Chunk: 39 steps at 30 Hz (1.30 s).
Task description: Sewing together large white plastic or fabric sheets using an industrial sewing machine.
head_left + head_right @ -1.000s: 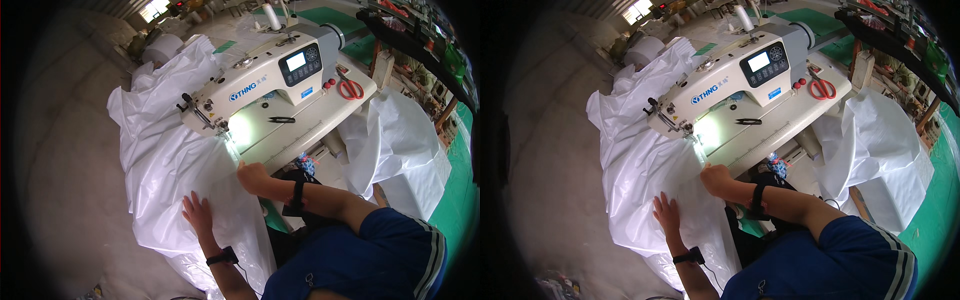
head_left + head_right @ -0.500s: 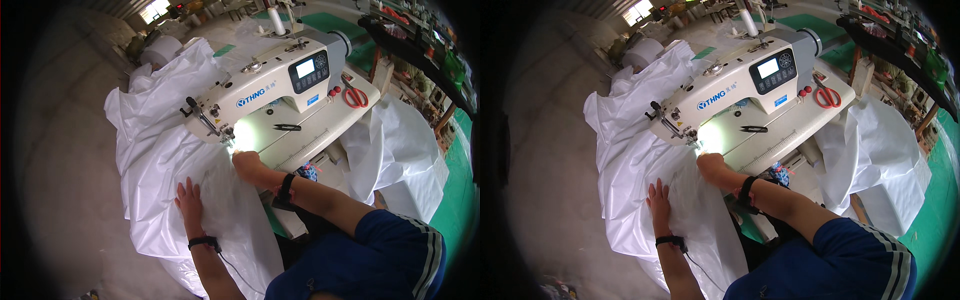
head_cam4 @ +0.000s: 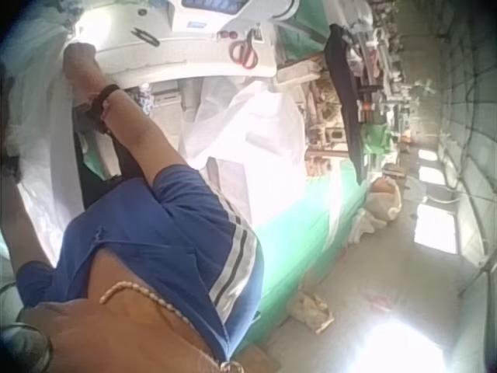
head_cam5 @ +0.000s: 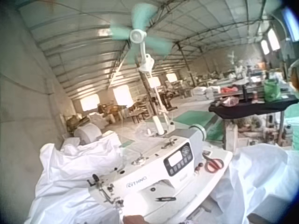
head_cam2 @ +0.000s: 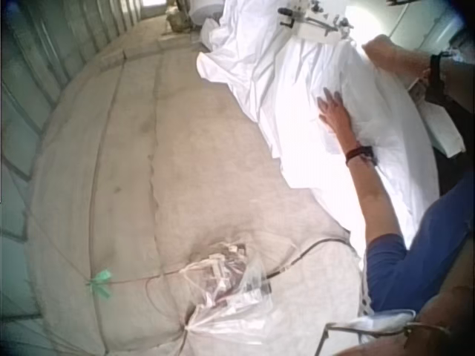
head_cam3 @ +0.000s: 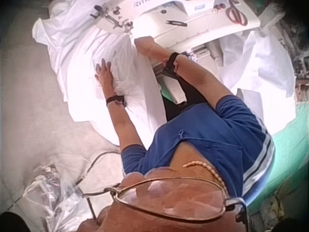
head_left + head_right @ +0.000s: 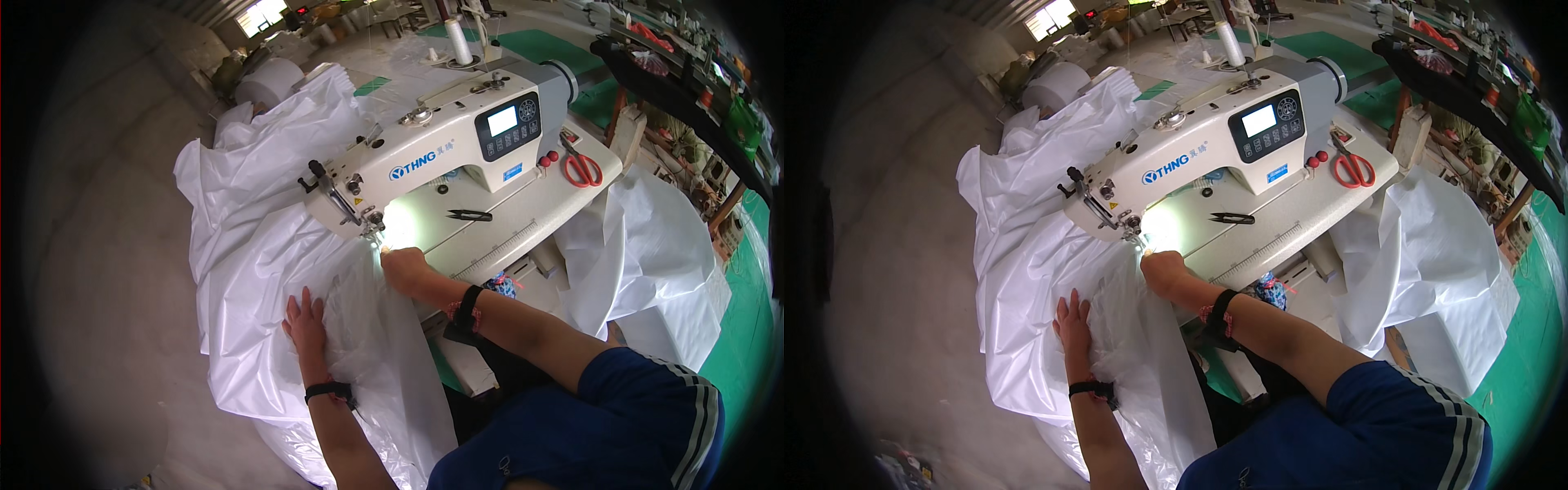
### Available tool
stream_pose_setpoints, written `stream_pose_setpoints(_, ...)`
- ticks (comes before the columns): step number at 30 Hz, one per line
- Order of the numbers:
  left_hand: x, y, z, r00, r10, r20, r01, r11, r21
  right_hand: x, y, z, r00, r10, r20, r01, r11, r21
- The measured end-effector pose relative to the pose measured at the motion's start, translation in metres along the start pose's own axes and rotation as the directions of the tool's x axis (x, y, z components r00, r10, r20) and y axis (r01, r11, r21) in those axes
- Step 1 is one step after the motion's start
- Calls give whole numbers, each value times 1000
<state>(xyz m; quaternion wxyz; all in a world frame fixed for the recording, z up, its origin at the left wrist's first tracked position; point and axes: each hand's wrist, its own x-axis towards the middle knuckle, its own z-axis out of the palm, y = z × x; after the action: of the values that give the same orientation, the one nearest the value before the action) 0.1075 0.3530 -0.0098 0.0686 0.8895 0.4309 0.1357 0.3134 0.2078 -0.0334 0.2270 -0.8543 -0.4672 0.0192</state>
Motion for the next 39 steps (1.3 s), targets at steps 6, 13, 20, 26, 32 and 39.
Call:
stream_pose_setpoints(6,1,-12,11,994,13,-112,-17,999,-39,0,3,2,995,-95,-40,95,995,-17)
stream_pose_setpoints(13,-13,-13,-4,992,120,-39,-122,991,-52,-3,4,2,998,-22,-51,18,997,-80)
stream_pose_setpoints(20,-118,-43,-40,961,-82,-263,142,965,219,-135,33,8,973,-203,107,130,870,475)
stream_pose_setpoints(26,-68,-87,-22,979,-198,43,191,972,136,-139,-2,63,417,-190,889,-705,549,448)
stream_pose_setpoints(32,-3,-131,-51,975,184,127,-204,965,165,-84,-52,91,551,-337,763,-616,452,645)
stream_pose_setpoints(39,96,-143,-58,936,135,326,-96,987,-132,-22,-86,124,607,-357,710,-573,423,702)
